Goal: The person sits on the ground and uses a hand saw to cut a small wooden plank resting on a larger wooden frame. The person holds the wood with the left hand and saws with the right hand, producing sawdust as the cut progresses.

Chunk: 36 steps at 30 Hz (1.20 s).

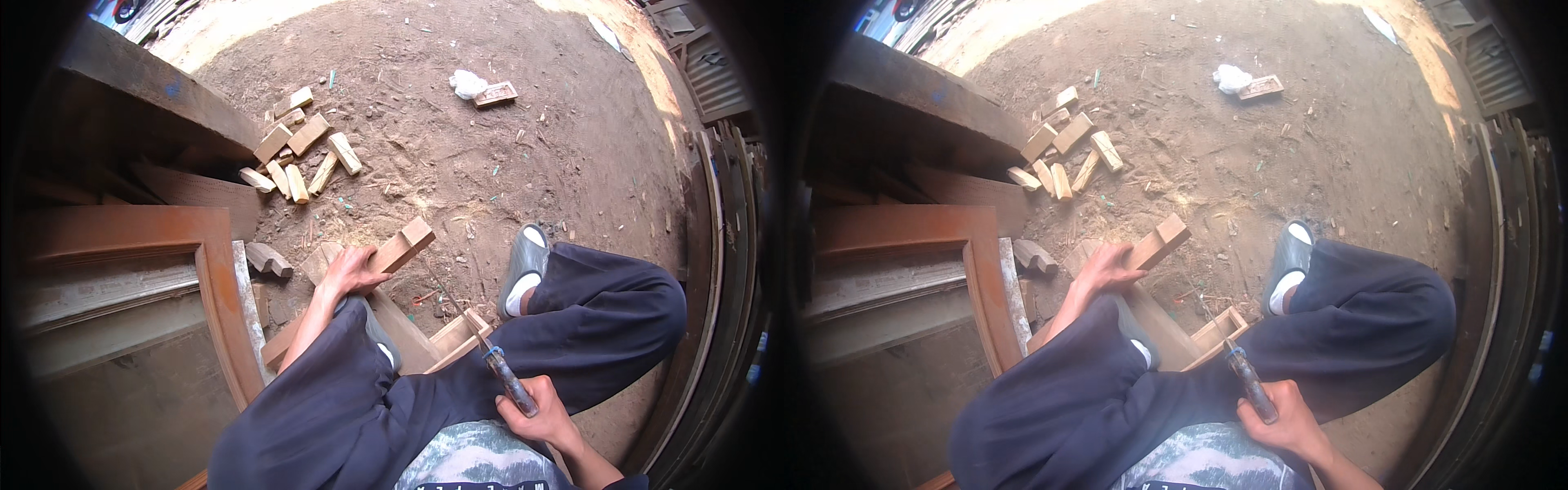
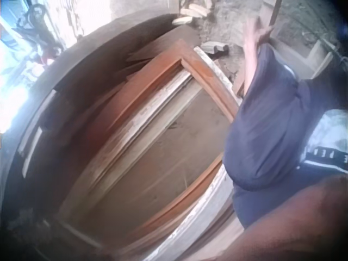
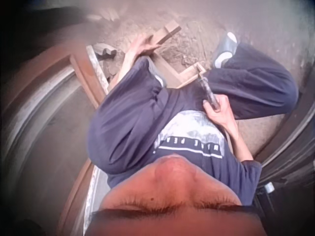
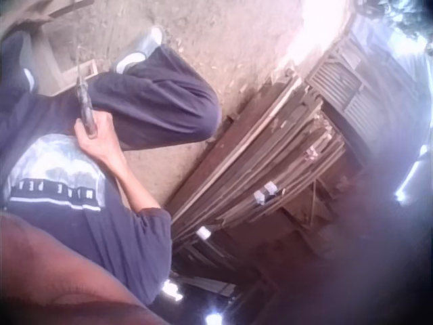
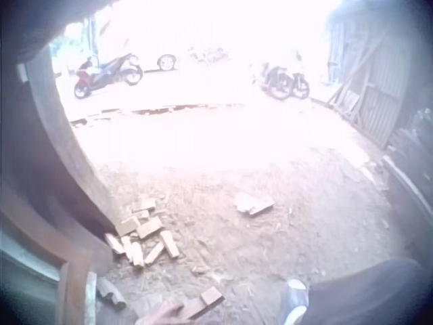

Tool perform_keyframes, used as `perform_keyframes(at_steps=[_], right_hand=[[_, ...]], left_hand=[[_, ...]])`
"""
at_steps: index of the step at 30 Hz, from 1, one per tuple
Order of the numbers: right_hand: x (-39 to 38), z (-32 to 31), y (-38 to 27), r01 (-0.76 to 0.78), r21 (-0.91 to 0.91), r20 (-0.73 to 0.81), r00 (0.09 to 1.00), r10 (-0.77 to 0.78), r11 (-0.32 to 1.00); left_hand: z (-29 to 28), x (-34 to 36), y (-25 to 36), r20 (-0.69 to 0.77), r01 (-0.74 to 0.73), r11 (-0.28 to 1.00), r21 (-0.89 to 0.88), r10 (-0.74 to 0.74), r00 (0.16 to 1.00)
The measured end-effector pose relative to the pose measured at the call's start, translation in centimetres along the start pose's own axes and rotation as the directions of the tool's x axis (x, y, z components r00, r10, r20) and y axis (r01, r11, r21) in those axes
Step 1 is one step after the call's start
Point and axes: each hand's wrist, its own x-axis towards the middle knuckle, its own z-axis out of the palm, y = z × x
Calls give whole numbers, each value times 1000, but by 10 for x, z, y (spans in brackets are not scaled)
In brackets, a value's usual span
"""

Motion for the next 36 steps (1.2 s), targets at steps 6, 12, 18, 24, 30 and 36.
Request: perform_keyframes(at_steps=[6,12,18,24,30,36], right_hand=[[69,26,12,93,-57,-30,995,-95,994],[7,14,4,7,42,-22,1000,-6,999],[74,25,12,37,6,-39,999,-37,999],[12,7,23,18,67,-20,1000,-16,998],[65,28,25,48,-25,-47,998,-50,999],[26,16,12,5,-27,-41,999,-6,1000]], left_hand=[[-3,2,4,13,4,1000,18,-4,1000],[3,2,-4,-9,-9,1000,5,9,1000],[-5,-2,6,19,10,1000,6,-10,1000],[2,1,-10,1,-8,1000,-16,8,1000],[11,-2,-12,-69,-63,998,4,63,996],[20,1,-29,-107,-130,991,-24,127,986]])
